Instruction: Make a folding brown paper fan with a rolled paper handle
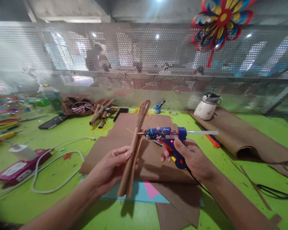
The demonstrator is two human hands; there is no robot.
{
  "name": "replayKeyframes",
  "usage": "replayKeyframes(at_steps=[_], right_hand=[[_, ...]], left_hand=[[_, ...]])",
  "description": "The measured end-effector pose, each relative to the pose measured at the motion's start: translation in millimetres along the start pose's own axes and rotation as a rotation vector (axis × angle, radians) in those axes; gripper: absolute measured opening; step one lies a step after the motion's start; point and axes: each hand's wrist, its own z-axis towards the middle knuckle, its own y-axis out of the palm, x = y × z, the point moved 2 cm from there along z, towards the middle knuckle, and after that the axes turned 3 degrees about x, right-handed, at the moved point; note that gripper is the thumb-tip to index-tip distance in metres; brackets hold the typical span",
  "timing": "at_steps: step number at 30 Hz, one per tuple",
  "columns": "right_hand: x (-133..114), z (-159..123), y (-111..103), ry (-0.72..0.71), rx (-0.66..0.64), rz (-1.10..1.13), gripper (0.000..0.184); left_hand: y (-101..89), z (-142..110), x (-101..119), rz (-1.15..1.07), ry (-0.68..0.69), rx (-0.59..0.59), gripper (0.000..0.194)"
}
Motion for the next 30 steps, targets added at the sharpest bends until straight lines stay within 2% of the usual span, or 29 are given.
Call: replayKeyframes(at_steps=[9,19,30], right_hand=[[6,-4,-5,-0.006,-0.019,-0.063,0.034],[-5,-10,3,0.031,-0.022,-0.182,0.04],[0,3,-7,-0.017,0.028,-0.107,0.04]], left_hand=[[0.3,1,1,-0.029,0.014,0.01,0.016],[-0.5,0,1,-0.008,-0.01,0.042,0.021],[1.0,0,0,-0.008,-0.01,0.015,0.02]])
